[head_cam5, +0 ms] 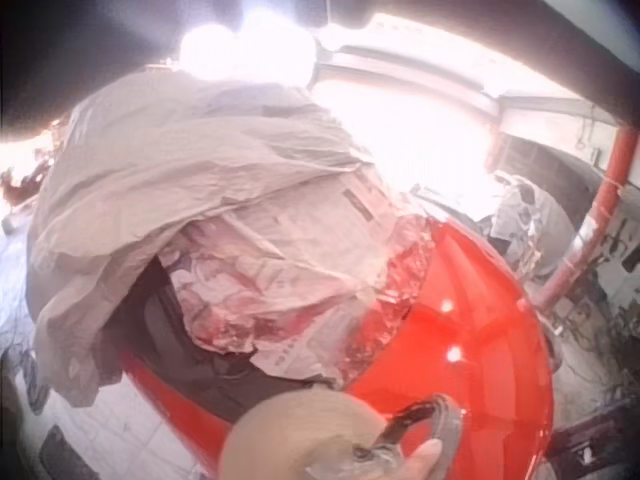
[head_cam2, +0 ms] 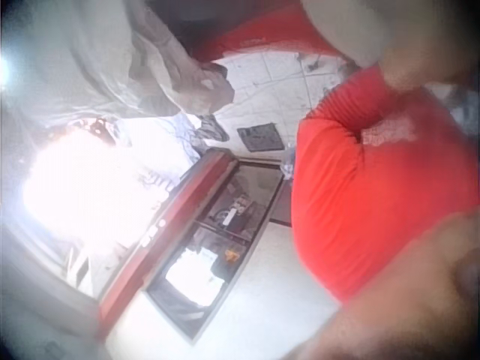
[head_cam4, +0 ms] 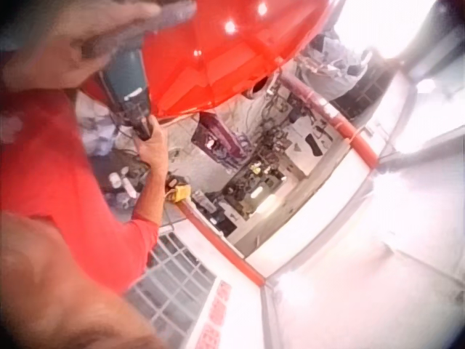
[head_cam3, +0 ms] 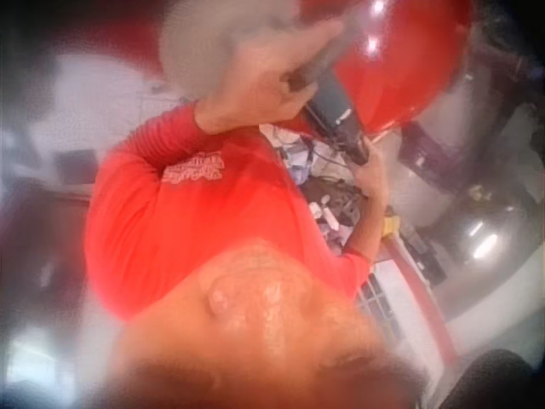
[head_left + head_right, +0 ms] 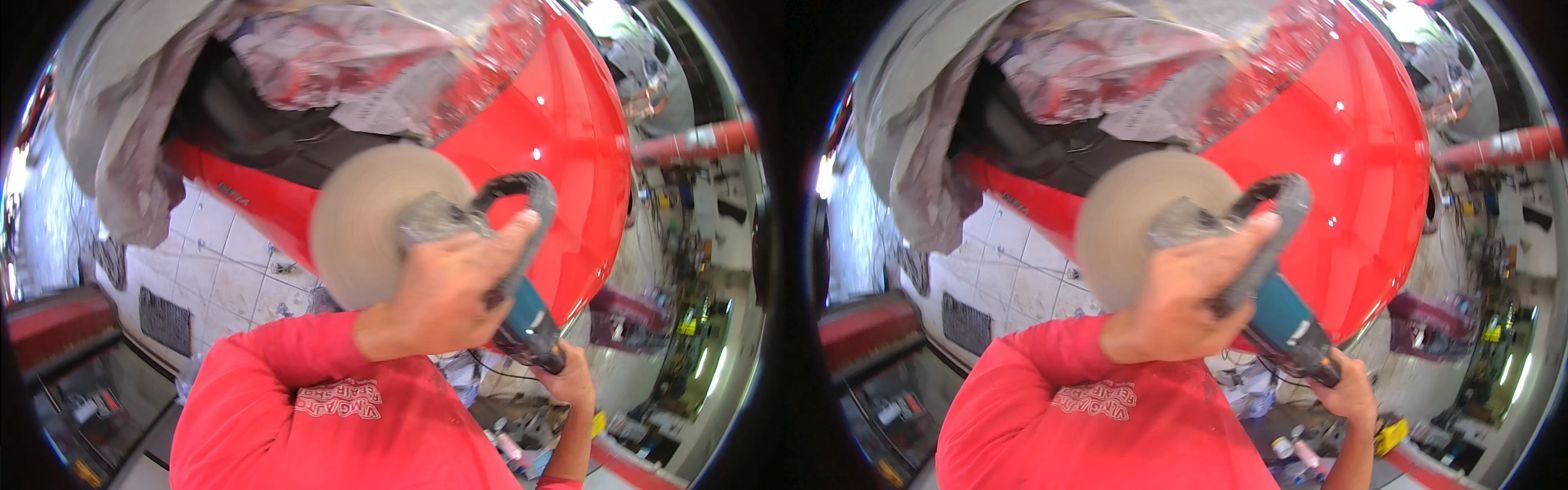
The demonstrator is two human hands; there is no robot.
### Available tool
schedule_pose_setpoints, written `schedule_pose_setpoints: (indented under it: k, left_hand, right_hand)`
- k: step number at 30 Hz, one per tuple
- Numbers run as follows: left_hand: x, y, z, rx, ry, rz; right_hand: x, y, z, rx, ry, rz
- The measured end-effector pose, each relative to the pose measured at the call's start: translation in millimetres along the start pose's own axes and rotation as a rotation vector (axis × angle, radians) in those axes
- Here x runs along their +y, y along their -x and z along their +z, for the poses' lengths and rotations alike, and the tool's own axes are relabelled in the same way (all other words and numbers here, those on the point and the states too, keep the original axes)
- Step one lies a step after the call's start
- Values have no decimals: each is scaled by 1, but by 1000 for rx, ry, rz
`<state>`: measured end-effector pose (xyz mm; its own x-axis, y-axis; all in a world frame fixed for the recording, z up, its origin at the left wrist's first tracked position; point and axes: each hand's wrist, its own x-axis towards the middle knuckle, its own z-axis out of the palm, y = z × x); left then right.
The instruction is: The person uses a rotary polisher with a buffing pad to polish the hood of a red car. They move the tool across the surface in overlapping passes, covering the central and side areas of the hood.
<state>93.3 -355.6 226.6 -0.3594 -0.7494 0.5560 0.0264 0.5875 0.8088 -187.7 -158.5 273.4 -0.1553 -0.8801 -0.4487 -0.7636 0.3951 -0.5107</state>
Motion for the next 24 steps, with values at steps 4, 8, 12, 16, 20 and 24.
schedule_pose_setpoints:
  k: [4,8,12,16,20,24]
  left_hand:
    - [3,-29,-12,-60,-13,-75]
    - [3,-75,22,-99,72,-259]
    - [-6,-103,124,-174,37,-225]
    - [-8,-120,268,-281,39,-141]
    - [-4,-126,416,-363,100,-133]
    - [11,-106,545,-467,312,-173]
  right_hand:
    - [-12,12,27,-65,-176,3]
    - [-1,7,-20,-115,-194,68]
    - [65,20,-86,-150,-337,217]
    - [160,62,-137,-53,-340,351]
    - [238,107,-162,54,-400,413]
    - [301,165,-166,252,-519,584]
